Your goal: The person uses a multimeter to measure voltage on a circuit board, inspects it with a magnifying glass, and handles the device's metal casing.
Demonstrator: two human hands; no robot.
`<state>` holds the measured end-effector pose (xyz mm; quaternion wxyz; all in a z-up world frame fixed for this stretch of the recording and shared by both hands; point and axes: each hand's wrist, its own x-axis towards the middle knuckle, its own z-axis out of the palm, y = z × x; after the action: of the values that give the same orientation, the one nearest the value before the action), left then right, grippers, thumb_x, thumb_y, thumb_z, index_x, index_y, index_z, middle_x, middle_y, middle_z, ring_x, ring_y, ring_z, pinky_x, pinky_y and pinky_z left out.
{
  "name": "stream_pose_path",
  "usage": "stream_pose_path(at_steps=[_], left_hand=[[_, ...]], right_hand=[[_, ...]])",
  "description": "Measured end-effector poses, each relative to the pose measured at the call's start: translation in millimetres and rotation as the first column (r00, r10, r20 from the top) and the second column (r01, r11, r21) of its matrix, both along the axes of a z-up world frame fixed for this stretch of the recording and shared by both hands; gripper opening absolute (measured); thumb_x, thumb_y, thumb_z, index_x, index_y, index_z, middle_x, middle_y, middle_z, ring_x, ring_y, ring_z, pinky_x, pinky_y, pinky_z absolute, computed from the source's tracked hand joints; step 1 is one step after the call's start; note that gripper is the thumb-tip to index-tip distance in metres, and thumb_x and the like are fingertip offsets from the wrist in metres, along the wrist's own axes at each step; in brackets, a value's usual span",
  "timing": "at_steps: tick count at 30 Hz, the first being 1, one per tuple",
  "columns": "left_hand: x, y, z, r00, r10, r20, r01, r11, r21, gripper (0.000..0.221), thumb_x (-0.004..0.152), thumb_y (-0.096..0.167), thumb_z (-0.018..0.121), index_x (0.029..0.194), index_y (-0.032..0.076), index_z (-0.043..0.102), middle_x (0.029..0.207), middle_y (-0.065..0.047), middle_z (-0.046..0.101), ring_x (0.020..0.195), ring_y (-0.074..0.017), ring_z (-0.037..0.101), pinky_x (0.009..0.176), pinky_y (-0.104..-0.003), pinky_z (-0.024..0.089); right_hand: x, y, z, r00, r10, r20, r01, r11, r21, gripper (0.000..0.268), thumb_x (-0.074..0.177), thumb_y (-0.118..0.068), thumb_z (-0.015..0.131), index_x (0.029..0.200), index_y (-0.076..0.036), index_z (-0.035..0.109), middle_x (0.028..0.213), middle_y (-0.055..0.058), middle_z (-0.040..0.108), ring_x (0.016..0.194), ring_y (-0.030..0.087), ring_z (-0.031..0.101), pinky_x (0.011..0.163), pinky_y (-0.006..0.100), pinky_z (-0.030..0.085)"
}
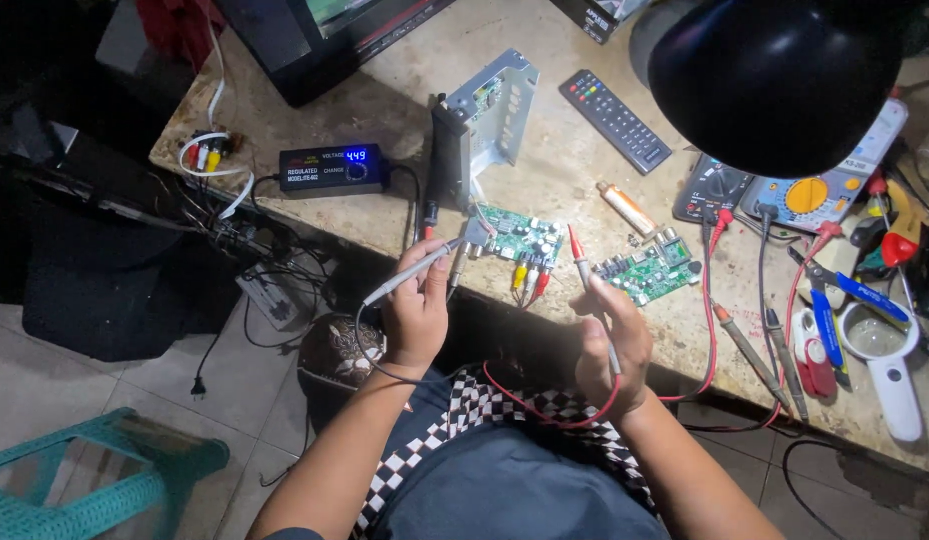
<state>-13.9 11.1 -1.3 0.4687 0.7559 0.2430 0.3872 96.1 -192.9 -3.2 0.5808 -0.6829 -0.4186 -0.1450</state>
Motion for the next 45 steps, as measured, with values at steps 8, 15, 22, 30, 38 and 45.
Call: stream_pose_path(at_steps=[8, 15, 22, 30, 38, 45], left_hand=[[7.3, 7.8, -12.9, 0.998, 0.055, -0.026, -0.051, 0.992, 0.111, 0.018, 0.102, 0.020, 0.067, 0.114, 0.008, 0.071, 0.096, -0.016, 0.078, 0.091, -0.0370, 0.075, 0.076, -0.043, 0.062], [6.2, 9.3, -15.8, 0.998, 0.040, -0.047, -0.033, 0.990, 0.138, 0.018, 0.103, 0.022, 0.065, 0.115, 0.010, 0.071, 0.093, -0.015, 0.077, 0.086, -0.0373, 0.075, 0.073, -0.044, 0.062], [5.6, 7.9, -11.9, 0.998, 0.014, -0.060, -0.004, 0.987, 0.159, 0.018, 0.104, 0.022, 0.063, 0.116, 0.010, 0.068, 0.092, -0.017, 0.077, 0.086, -0.0394, 0.075, 0.072, -0.045, 0.062], [7.8, 0.7, -17.2, 0.998, -0.055, 0.041, 0.037, 0.936, 0.351, 0.017, 0.098, 0.022, 0.071, 0.111, 0.010, 0.073, 0.095, -0.009, 0.075, 0.093, -0.0325, 0.074, 0.088, -0.043, 0.059], [13.6, -0.7, -17.8, 0.990, -0.105, 0.094, 0.057, 0.909, 0.413, 0.016, 0.096, 0.020, 0.073, 0.107, 0.009, 0.074, 0.095, -0.006, 0.070, 0.095, -0.0309, 0.070, 0.092, -0.043, 0.056], [14.2, -1.3, -18.0, 0.991, -0.099, 0.086, 0.054, 0.907, 0.417, 0.016, 0.096, 0.019, 0.073, 0.109, 0.010, 0.075, 0.095, -0.006, 0.069, 0.095, -0.0304, 0.070, 0.091, -0.042, 0.056]], right_hand=[[1.2, 20.6, 0.5, 0.992, -0.041, -0.116, 0.041, 0.999, -0.001, 0.022, 0.096, 0.001, 0.067, 0.117, 0.010, 0.068, 0.093, 0.023, 0.076, 0.085, 0.032, 0.077, 0.075, 0.040, 0.059], [4.0, 34.9, 6.5, 0.988, -0.092, -0.126, 0.097, 0.995, 0.031, 0.020, 0.104, -0.005, 0.058, 0.116, 0.009, 0.065, 0.094, 0.022, 0.075, 0.080, 0.030, 0.076, 0.071, 0.037, 0.059], [1.2, 39.9, 11.6, 0.985, -0.165, -0.043, 0.163, 0.986, -0.045, 0.022, 0.097, -0.002, 0.071, 0.117, 0.006, 0.071, 0.099, 0.022, 0.077, 0.084, 0.033, 0.077, 0.074, 0.039, 0.059], [9.8, 38.0, 2.0, 0.980, -0.169, -0.106, 0.169, 0.986, -0.011, 0.015, 0.107, -0.009, 0.058, 0.114, 0.003, 0.062, 0.095, 0.018, 0.074, 0.083, 0.025, 0.072, 0.078, 0.037, 0.057], [11.5, 48.1, 11.0, 0.978, -0.201, -0.057, 0.197, 0.978, -0.066, 0.013, 0.103, -0.008, 0.067, 0.111, 0.001, 0.066, 0.098, 0.019, 0.075, 0.088, 0.030, 0.075, 0.077, 0.038, 0.057], [11.6, 45.3, 6.2, 0.980, -0.191, -0.064, 0.186, 0.980, -0.067, 0.010, 0.101, -0.009, 0.067, 0.106, 0.000, 0.068, 0.098, 0.018, 0.076, 0.087, 0.031, 0.075, 0.077, 0.038, 0.057]])
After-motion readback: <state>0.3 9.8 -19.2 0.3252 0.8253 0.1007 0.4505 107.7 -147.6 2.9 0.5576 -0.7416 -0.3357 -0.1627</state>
